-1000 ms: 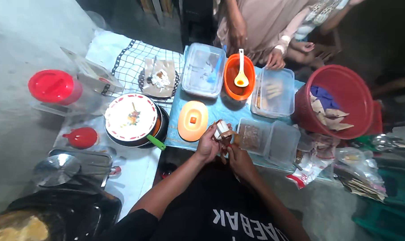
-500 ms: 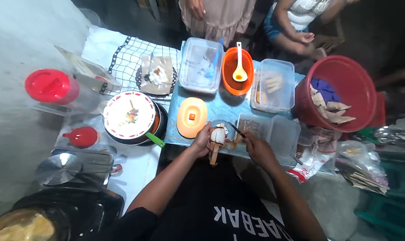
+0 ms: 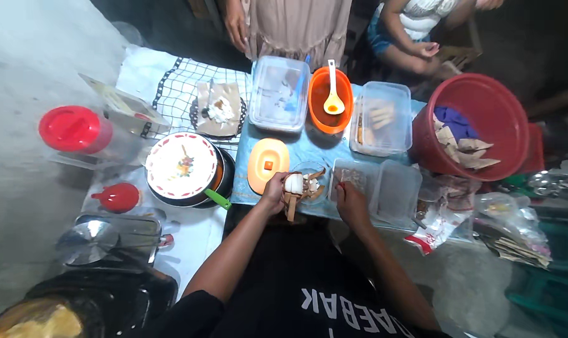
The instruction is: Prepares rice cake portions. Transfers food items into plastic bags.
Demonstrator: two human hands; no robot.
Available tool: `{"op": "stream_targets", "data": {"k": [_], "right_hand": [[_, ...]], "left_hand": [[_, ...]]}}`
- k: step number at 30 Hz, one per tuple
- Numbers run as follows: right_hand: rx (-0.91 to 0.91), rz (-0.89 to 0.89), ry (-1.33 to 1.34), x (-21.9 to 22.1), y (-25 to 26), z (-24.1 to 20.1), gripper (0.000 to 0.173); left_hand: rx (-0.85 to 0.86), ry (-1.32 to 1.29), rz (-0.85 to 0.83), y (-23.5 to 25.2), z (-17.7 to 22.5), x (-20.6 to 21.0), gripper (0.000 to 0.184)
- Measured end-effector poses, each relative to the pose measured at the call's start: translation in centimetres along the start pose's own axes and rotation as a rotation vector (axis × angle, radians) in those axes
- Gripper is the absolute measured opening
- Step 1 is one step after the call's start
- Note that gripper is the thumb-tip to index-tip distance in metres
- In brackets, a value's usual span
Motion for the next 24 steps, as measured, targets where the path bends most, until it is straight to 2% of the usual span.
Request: {"op": "stream_targets", "data": {"k": [3, 7, 11, 16, 18, 20, 24], "right_hand": [[-0.013, -0.024, 0.084, 1.6, 1.1, -1.6, 0.039], [-0.056, -0.201, -0.004, 5.8, 2.8, -3.7, 0.042], [-0.16, -0.254, -0.132, 8.1, 2.5, -3.7, 0.065], [-0.289, -0.103, -0.276, 10.4, 1.2, -2.7, 0.03], [-0.31, -0.043, -0.301, 10.8, 0.8, -2.4, 0.022], [-0.284, -0.031, -0.312, 11.0, 0.4, -2.2, 0.022], [-0.211, -0.034, -0.344, 10.8, 0.0, -1.7, 0.032]], "left_hand": [[0.003, -0.026, 0.029, -0.7, 0.6, -1.2, 0.05], [-0.009, -0.116, 0.083, -2.2, 1.0, -2.6, 0.054], [0.028, -0.183, 0.195, -3.9, 0.5, -4.8, 0.053], [0.038, -0.226, 0.278, -6.0, -0.7, -7.1, 0.051], [0.014, -0.226, 0.274, -6.6, -1.2, -7.5, 0.053], [-0.028, -0.203, 0.244, -6.9, -1.5, -7.4, 0.054], [-0.092, 0.012, 0.123, -5.9, -2.4, -6.2, 0.052]]}}
Point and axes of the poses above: each hand's wrist, its own y-axis towards the middle knuckle, its own x-axis out of the palm, z = x × y, the point moved 4 cm from there along y, towards the middle knuckle, and after that the axes turned 4 degrees about x, right-handed, at the moved point
